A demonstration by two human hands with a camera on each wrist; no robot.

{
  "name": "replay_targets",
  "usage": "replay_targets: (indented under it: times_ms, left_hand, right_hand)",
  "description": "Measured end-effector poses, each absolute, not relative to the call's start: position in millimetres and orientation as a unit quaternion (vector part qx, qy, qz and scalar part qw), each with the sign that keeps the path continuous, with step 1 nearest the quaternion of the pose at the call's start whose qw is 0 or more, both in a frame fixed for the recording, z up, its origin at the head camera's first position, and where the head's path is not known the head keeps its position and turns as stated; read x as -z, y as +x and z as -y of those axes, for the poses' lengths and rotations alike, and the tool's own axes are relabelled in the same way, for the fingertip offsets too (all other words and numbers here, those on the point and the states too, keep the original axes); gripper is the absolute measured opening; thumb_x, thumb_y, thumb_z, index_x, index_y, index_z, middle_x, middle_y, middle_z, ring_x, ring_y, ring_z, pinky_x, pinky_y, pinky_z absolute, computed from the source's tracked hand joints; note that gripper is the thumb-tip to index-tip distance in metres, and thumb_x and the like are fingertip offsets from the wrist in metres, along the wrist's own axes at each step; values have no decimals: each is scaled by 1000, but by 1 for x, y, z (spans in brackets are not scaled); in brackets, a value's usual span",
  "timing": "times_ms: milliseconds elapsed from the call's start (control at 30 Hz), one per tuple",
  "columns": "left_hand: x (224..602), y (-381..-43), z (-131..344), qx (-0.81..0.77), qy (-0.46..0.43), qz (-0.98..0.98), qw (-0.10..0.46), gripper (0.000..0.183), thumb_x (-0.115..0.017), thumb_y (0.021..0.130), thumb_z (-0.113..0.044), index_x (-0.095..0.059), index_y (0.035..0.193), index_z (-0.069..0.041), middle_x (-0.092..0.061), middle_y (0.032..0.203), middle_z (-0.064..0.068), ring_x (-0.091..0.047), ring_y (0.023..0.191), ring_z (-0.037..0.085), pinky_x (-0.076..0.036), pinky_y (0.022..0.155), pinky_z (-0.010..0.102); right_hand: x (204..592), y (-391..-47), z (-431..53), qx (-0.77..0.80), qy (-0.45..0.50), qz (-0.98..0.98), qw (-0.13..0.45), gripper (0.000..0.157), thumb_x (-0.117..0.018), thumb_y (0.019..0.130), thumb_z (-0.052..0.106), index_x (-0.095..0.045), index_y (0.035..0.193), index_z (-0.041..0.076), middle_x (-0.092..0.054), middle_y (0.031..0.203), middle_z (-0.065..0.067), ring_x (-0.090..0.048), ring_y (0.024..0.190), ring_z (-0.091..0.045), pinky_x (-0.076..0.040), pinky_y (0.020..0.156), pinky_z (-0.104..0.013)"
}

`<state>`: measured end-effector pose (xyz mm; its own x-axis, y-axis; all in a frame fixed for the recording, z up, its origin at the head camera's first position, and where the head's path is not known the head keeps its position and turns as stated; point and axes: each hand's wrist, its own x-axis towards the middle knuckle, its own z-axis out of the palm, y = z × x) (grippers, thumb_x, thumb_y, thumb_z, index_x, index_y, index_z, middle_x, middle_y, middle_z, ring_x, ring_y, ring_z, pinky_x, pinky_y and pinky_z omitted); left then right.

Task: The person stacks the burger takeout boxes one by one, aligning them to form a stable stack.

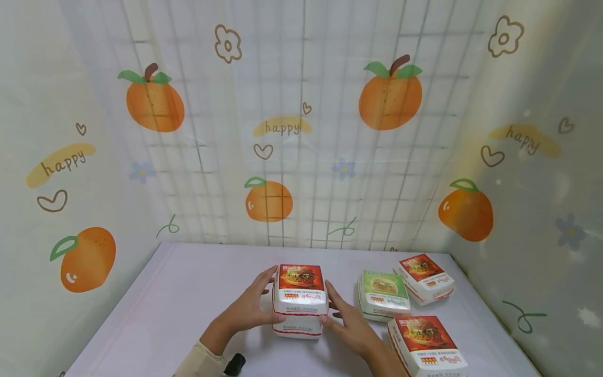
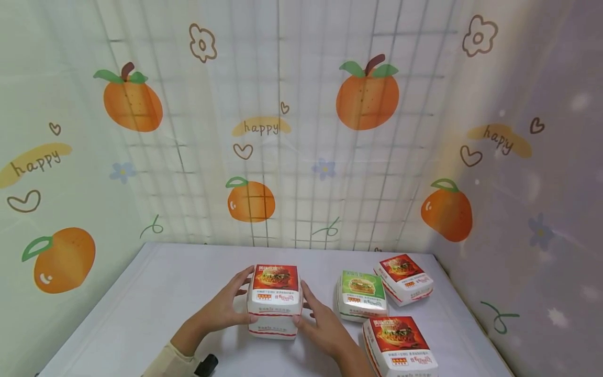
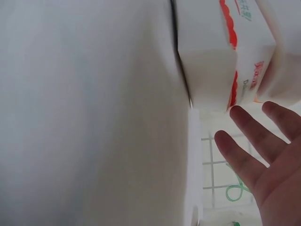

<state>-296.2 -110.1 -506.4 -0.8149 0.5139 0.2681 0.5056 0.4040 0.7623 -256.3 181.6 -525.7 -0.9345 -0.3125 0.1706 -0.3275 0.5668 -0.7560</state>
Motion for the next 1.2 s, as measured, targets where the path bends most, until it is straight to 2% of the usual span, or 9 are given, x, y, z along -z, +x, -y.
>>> replay_targets:
  times_ms: [167, 333, 567, 700, 833, 933, 1067, 1200]
  left_hand:
    - [505, -296, 110, -456, 302, -837, 6, 114, -82, 70, -54, -14, 157, -24, -20, 156, -8, -33, 137, 20, -38, 104, 50]
    - [507, -297, 110, -454, 305, -837, 0, 114, -82, 69, -55, -13, 156, -28, -19, 157, -8, -32, 137, 20, -38, 104, 51]
    - [506, -296, 111, -448, 303, -841, -4, 111, -80, 70, -57, -13, 155, -34, -18, 157, -9, -32, 137, 20, -38, 104, 52]
    - [506, -295, 111, -452, 295, -841, 4, 112, -81, 69, -57, -13, 155, -35, -18, 157, -9, -32, 137, 21, -38, 104, 53]
    - [506, -295, 111, -455, 297, -839, 5, 111, -81, 70, -57, -14, 155, -34, -19, 157, -9, -32, 137, 20, -37, 104, 53]
    - [507, -295, 112, -455, 299, -839, 3, 111, -81, 70, -57, -14, 155, -34, -19, 157, -9, -32, 137, 21, -38, 103, 54]
    - [507, -295, 112, -454, 301, -839, 3, 111, -81, 70, -57, -13, 155, -34, -19, 157, -8, -33, 137, 22, -38, 103, 53]
    - [506, -295, 111, -455, 304, -837, 5, 111, -81, 70, -56, -13, 155, -34, -19, 157, -9, -32, 137, 21, -37, 104, 54]
  right_hand:
    - [525, -256, -184, -431, 176, 885, 4, 78, -57, 95, 48, -13, 157, 34, -43, 148, -13, -55, 118, -37, -45, 94, -55]
    - [524, -254, -190, -434, 181, 882, 21, 80, -59, 94, 47, -13, 157, 31, -37, 153, -6, -52, 124, -32, -44, 97, -52]
    - [525, -251, -206, -428, 166, 887, 45, 77, -61, 94, 42, -18, 157, 28, -42, 149, -8, -54, 122, -30, -46, 95, -51]
    - [527, -248, -219, -404, 136, 902, 73, 73, -60, 93, 46, -27, 155, 27, -50, 143, -6, -57, 116, -32, -47, 91, -52]
    - [529, -247, -230, -366, 117, 910, 157, 65, -66, 90, 45, -45, 147, 21, -62, 125, 1, -60, 101, -25, -50, 82, -47]
    - [532, -248, -237, -332, 116, 904, 242, 57, -74, 86, 33, -55, 138, 15, -64, 115, 1, -56, 100, -21, -47, 82, -47]
    - [535, -254, -247, -284, 126, 898, 311, 57, -79, 80, 21, -59, 132, 10, -60, 122, -10, -47, 116, -31, -38, 92, -56]
    - [532, -259, -254, -264, 127, 899, 327, 60, -79, 79, 23, -57, 132, 5, -50, 135, -19, -36, 129, -44, -29, 100, -64]
